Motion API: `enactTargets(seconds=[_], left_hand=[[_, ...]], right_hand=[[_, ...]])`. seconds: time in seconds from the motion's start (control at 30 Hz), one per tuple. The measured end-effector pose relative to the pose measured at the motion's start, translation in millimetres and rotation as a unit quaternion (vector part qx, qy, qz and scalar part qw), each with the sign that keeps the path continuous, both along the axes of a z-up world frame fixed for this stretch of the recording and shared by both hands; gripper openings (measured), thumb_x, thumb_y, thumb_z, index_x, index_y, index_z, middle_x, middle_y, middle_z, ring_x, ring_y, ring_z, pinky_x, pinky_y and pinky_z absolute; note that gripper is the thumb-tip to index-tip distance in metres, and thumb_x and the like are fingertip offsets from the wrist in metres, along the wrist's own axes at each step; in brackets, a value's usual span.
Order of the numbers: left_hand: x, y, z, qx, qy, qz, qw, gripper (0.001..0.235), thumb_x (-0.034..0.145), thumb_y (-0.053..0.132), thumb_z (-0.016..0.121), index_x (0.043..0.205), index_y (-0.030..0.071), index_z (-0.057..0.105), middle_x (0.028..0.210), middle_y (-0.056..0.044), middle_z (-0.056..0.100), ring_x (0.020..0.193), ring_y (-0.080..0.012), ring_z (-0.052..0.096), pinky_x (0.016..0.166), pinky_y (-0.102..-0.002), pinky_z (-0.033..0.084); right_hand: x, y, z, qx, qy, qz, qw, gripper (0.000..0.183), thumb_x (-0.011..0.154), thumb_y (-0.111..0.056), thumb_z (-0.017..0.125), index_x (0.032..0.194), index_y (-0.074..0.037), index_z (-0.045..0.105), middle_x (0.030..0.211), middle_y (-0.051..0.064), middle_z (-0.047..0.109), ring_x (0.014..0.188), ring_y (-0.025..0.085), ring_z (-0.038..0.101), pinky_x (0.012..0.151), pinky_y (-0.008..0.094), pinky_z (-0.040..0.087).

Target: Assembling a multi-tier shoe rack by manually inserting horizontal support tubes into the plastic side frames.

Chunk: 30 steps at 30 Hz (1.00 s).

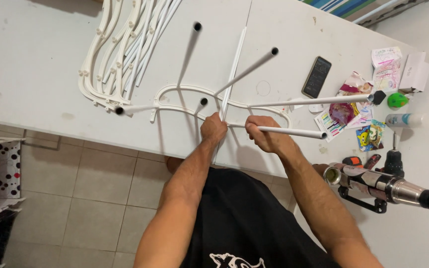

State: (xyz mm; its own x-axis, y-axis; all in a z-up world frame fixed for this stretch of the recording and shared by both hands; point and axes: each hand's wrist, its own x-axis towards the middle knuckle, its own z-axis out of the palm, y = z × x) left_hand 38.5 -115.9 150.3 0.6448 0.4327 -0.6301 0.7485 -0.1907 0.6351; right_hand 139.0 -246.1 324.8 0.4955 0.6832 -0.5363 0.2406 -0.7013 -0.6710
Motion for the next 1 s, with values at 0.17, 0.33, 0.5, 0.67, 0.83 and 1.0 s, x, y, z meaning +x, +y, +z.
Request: enactTargets(seconds=[0.17,0.33,0.5,0.67,0.83,1.0], left_hand=[[3,4,7,-0.006,0.011,0.000,1.000,0.032,0.097,0.022,0.061,0.117,-0.003,0.065,0.108,-0.027,0.073,0.110,-0.0468,0.070,0.095,-0.057,0.056],[9,9,3,0.013,0.006,-0.013,1.000,0.031,0.096,0.023,0.062,0.114,-0.002,0.066,0.106,-0.028,0.073,0.109,-0.0470,0.070,0.094,-0.058,0.056],[14,25,-32,0.039,0.030,0.009,0.999,0.034,0.094,0.030,0.065,0.116,0.004,0.064,0.107,-0.023,0.074,0.110,-0.0442,0.071,0.094,-0.056,0.055],[-2,30,9,0.025,-0.008,0.010,1.000,0.041,0.096,0.036,0.065,0.119,0.002,0.064,0.111,-0.026,0.072,0.113,-0.0462,0.068,0.095,-0.057,0.054],[-75,5,4,-0.015,-0.103,0.043,0.994,0.042,0.100,0.037,0.054,0.120,0.001,0.061,0.101,-0.031,0.071,0.101,-0.0486,0.070,0.084,-0.058,0.053],[-180,-27,40,-0.023,-0.188,0.062,0.980,0.028,0.105,0.028,0.046,0.109,0.004,0.060,0.078,-0.019,0.073,0.080,-0.0387,0.070,0.077,-0.049,0.053]], right_hand=[[11,-2,-22,-0.003,0.001,0.050,0.999,0.023,0.089,-0.025,0.051,0.076,-0.011,0.064,0.060,0.013,0.061,0.059,0.028,0.058,0.059,0.042,0.051],[10,4,-17,-0.006,-0.024,0.008,1.000,0.023,0.091,-0.028,0.052,0.074,-0.015,0.061,0.060,0.009,0.061,0.059,0.026,0.059,0.059,0.040,0.052],[-1,22,-11,-0.004,-0.069,0.054,0.996,0.028,0.101,-0.033,0.050,0.089,-0.013,0.064,0.067,0.015,0.064,0.064,0.031,0.065,0.063,0.042,0.054],[-4,24,22,0.020,-0.063,0.050,0.997,0.033,0.099,-0.029,0.057,0.122,-0.006,0.055,0.087,0.021,0.072,0.084,0.039,0.071,0.076,0.052,0.056],[-4,-27,1,-0.082,-0.051,0.043,0.994,0.058,0.093,-0.043,0.061,0.143,-0.015,0.051,0.104,0.009,0.078,0.098,0.034,0.075,0.089,0.051,0.058],[-35,-68,-17,-0.063,0.047,0.112,0.991,0.041,0.091,-0.025,0.065,0.128,-0.007,0.065,0.103,0.020,0.079,0.096,0.041,0.075,0.086,0.054,0.058]])
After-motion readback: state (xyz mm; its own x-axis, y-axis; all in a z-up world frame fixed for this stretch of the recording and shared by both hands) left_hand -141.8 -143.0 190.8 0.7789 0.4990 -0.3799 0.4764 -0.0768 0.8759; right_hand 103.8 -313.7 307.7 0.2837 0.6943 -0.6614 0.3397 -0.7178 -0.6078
